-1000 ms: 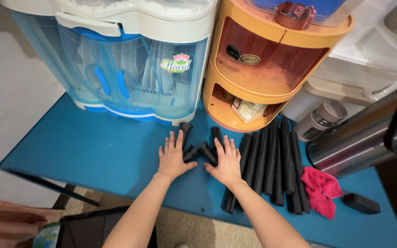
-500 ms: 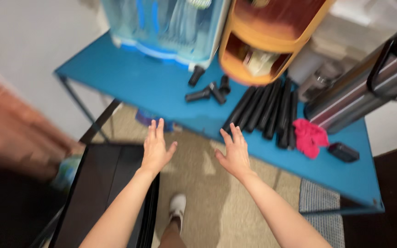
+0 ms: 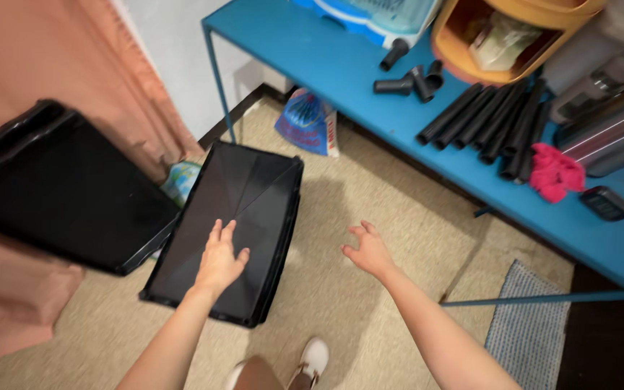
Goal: The person wipes several black plastic rods with a pink cloth, then assembles a black plastic frame by inserting the rods into a base and attaching end caps. The person kneels on the floor during assembly.
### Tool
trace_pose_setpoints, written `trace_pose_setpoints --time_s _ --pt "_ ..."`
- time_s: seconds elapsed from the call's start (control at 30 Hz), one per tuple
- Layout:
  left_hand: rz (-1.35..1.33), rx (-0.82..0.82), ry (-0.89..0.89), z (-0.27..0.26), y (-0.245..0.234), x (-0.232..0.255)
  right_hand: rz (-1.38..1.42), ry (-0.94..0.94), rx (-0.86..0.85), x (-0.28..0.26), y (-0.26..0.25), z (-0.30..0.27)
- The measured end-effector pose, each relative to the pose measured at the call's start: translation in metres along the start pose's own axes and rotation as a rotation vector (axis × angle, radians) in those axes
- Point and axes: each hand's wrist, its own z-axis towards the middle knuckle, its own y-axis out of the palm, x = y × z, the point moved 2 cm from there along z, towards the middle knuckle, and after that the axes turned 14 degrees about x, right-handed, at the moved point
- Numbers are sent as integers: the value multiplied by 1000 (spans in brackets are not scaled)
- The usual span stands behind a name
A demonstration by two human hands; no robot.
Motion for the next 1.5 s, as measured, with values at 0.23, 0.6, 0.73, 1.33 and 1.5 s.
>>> trace_pose_setpoints --time_s 0.23,0.6,0.73,1.33,1.5 --pt "22 -85 -53 -47 -25 -92 9 173 -187 -4 98 -63" --pt "99 -216 -11 -107 -87 -270 530 837 -245 -78 292 -197" --pt "71 -258 -38 -129 -74 -301 402 748 -243 -70 346 -234" --pt "106 -389 -97 -159 13 -359 865 1255 -14 25 506 -202" --pt "145 -421 -21 -161 5 -322 931 1043 -13 -47 454 -183"
